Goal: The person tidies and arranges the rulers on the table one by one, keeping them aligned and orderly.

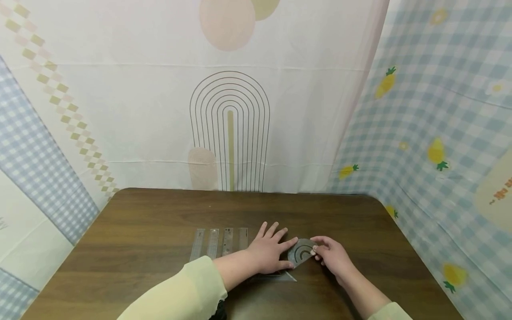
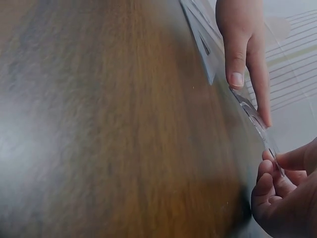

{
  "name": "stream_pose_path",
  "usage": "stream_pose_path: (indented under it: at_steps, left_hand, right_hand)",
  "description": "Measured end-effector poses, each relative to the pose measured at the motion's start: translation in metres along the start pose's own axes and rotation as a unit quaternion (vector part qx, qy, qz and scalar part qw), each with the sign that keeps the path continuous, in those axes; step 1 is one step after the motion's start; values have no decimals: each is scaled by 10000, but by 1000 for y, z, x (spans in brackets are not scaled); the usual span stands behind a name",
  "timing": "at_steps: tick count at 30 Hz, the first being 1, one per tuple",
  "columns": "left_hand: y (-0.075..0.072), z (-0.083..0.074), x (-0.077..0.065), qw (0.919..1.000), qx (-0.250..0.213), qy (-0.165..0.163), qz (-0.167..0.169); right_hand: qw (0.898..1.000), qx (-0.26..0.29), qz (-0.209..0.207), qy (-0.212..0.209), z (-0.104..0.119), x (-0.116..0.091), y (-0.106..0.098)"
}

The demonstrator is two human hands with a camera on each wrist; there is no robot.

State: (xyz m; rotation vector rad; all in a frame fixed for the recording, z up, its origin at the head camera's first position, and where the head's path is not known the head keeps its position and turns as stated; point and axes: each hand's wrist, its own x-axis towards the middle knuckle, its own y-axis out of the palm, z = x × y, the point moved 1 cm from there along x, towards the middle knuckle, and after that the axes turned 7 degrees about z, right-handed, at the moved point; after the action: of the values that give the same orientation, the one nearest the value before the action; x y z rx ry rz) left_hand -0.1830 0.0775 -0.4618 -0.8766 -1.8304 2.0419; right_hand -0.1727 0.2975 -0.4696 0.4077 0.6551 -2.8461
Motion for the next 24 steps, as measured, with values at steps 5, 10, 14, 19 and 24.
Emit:
stream_pose_path:
  at_steps: [5, 10, 14, 19, 24]
  left_hand:
    - [-3, -9, 2, 9999, 68, 39, 140]
    - [-3, -18, 4, 9997, 102, 46, 235]
    - [-1, -23, 6, 9995, 104, 41, 299]
    - [1, -25, 8, 9994, 49, 99, 327]
    - [-1, -28, 8, 9994, -13, 169, 306]
  right_hand:
    - [9999, 101, 30, 97, -3, -8, -4]
    - [9996, 129, -14, 231, -5, -16, -6]
    - [9993, 110, -43, 353, -8, -20, -8]
    - [9990, 1, -77, 446, -11, -22, -11]
    - [9989, -138, -148, 418, -12, -26, -14]
